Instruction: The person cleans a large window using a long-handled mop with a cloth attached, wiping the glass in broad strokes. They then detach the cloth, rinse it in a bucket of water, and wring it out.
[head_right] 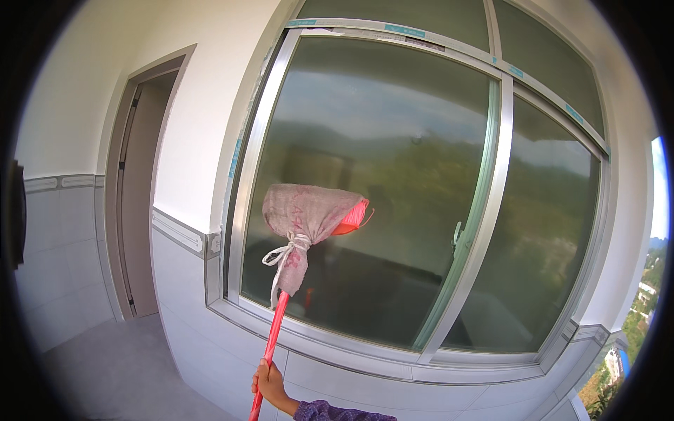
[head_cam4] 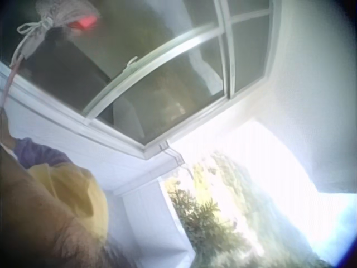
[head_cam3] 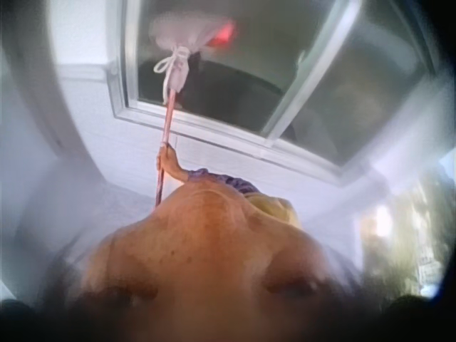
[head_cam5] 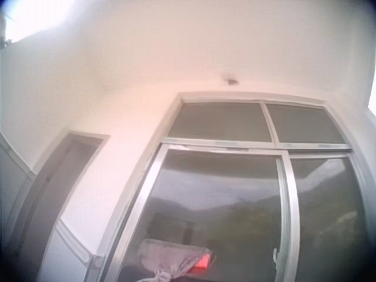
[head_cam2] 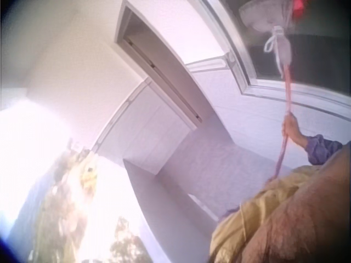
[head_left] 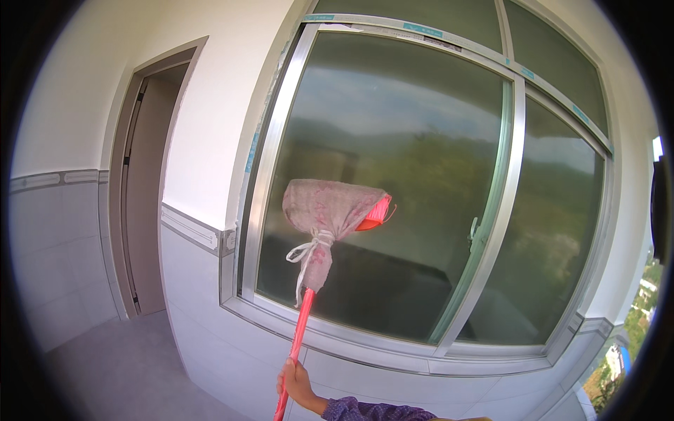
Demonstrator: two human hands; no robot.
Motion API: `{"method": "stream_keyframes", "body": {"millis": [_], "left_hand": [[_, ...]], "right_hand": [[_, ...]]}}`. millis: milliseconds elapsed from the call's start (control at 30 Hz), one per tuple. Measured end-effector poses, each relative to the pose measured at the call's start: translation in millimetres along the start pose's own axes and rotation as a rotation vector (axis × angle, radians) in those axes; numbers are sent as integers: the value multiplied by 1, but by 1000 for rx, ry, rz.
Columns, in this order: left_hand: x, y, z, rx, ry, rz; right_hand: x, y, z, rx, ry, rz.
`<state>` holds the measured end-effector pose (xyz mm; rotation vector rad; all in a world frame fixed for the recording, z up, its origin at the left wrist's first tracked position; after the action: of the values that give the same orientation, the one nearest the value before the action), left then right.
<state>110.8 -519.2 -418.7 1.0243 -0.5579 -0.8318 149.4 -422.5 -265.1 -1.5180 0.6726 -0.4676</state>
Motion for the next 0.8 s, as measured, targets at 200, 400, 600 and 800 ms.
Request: {"method": "stream_keyframes", "body": {"millis": [200, 400, 600, 800], "left_hand": [[-8, -28, 39, -7, 12, 24], [-17, -45, 67, -21, 19, 27], [-28, -43, 77, -31, 13, 2], [-19, -68, 81, -44, 45, 49]], "right_hand": [[-47, -4, -49, 7, 8, 18], [-65, -6, -73, 82, 27, 15], [-61, -14, -78, 118, 24, -14], [-25, -10, -95, 129, -103, -35]]}}
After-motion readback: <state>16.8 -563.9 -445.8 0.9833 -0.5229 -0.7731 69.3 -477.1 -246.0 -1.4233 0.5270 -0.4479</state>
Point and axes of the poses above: each hand's wrist, its own x-axis away from the middle knuckle, its own z-axis out of the back of the hand, y = z × x, the point moved 4 cm from there along -x, towards the middle knuckle
